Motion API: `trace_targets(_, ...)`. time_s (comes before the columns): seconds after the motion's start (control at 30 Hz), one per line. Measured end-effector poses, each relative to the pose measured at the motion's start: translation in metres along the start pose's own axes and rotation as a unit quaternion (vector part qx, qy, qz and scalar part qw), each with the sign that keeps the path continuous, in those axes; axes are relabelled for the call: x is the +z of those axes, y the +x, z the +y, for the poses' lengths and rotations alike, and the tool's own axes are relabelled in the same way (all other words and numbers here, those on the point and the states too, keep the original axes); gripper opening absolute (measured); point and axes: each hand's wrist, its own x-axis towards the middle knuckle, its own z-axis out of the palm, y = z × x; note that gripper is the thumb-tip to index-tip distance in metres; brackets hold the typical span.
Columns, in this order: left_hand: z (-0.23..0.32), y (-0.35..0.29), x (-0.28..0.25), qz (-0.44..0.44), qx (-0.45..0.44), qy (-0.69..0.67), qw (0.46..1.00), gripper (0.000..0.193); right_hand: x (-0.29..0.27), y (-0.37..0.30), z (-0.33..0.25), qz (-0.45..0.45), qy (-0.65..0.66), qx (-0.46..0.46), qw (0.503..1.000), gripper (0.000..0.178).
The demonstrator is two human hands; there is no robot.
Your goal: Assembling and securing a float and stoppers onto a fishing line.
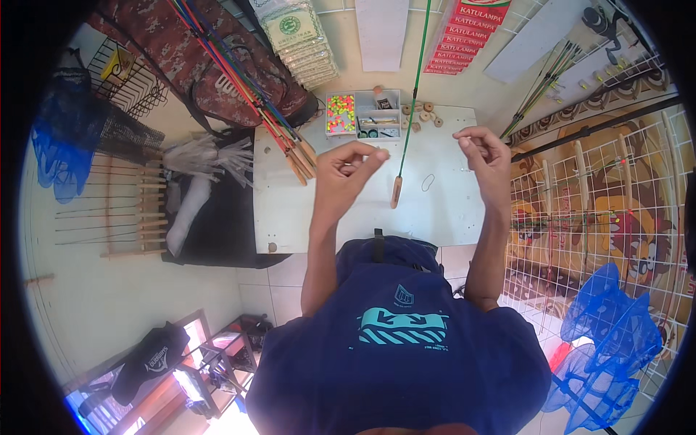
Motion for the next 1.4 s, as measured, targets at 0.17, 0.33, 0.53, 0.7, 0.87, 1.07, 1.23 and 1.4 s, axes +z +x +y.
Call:
trace_targets(0.17, 0.003, 0.000, -0.027, 0.069, -0.012, -0.010, 0.998, 0.010, -0.028, 0.005, 0.000, 0.007, -0.094, 0.014, 0.995, 0.015)
trace_targets(0.33, 0.001, -0.001, -0.048, 0.111, -0.012, 0.013, 0.994, 0.011, -0.056, 0.016, 0.011, 0.021, -0.164, -0.032, 0.986, 0.009)
trace_targets(0.53, 0.009, -0.005, -0.064, 0.117, -0.005, 0.000, 0.993, 0.013, -0.080, 0.030, 0.020, 0.118, -0.102, -0.035, 0.987, 0.010)
trace_targets(0.7, 0.003, -0.006, -0.077, 0.132, -0.009, 0.005, 0.991, 0.014, -0.095, 0.046, 0.027, 0.214, -0.072, -0.070, 0.972, 0.018)
trace_targets(0.87, -0.028, -0.005, -0.098, 0.162, -0.006, 0.074, 0.984, 0.013, -0.110, 0.064, 0.042, 0.248, -0.016, -0.119, 0.961, 0.019)
trace_targets(1.07, -0.050, -0.013, -0.105, 0.108, -0.056, 0.117, 0.986, 0.020, -0.107, 0.068, 0.061, 0.243, 0.018, -0.117, 0.963, 0.019)
trace_targets(1.23, -0.074, -0.015, -0.098, 0.070, -0.036, 0.088, 0.993, 0.038, -0.103, 0.061, 0.076, 0.222, 0.085, -0.087, 0.967, 0.020)
trace_targets(1.4, -0.189, -0.046, -0.122, 0.276, -0.116, 0.100, 0.949, 0.032, -0.087, 0.044, 0.100, 0.231, 0.052, -0.037, 0.971, 0.026)
